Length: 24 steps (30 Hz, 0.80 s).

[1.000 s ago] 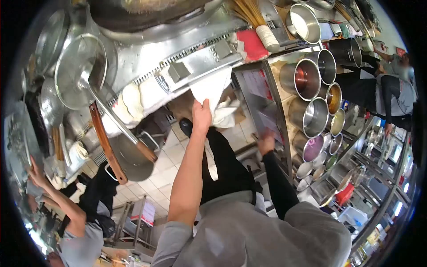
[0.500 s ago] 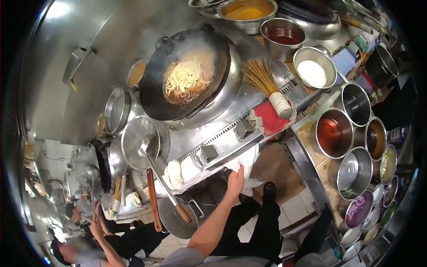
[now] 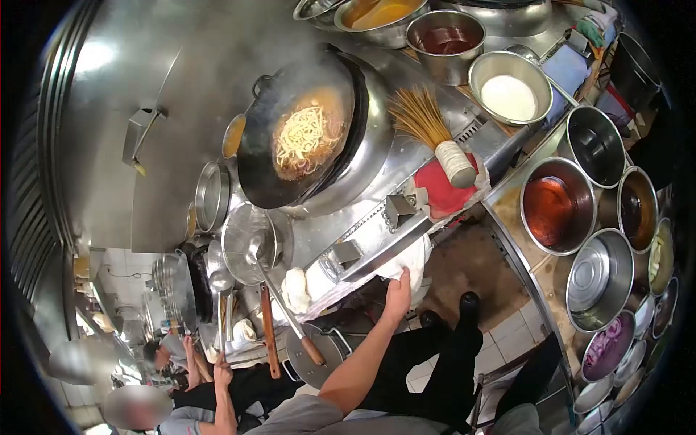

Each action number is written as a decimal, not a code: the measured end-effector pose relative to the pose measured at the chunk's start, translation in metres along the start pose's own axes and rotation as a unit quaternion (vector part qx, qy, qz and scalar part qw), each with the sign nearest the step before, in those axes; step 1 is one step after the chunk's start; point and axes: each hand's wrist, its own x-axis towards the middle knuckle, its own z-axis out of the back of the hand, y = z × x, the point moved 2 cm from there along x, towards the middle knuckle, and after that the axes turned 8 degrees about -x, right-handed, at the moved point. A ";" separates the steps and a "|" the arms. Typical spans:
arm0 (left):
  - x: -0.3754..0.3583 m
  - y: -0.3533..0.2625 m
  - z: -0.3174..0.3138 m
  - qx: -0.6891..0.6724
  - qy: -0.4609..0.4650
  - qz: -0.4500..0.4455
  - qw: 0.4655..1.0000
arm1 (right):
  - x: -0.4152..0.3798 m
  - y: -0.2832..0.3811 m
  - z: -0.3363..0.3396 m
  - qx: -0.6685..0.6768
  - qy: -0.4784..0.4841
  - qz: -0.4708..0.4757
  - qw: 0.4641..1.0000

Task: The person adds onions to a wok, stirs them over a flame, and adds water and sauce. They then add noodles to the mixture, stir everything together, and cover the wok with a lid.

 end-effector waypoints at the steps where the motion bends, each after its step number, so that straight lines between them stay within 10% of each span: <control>1: -0.001 0.000 0.000 -0.011 0.000 -0.004 1.000 | -0.001 0.000 0.000 0.007 0.001 -0.004 1.000; 10: -0.034 0.014 0.008 -0.054 0.006 0.013 0.998 | -0.083 0.009 0.056 0.275 -0.059 -0.047 0.959; 13: -0.064 0.014 0.024 -0.050 0.020 0.013 0.998 | -0.157 0.012 0.095 0.438 -0.344 0.172 0.813; 18: -0.114 0.038 0.082 0.046 0.103 0.179 0.977 | -0.287 0.008 0.182 0.520 -0.148 0.288 0.790; 24: -0.161 0.017 0.127 -0.011 0.132 0.088 0.987 | -0.390 0.012 0.327 0.616 -0.131 0.410 0.660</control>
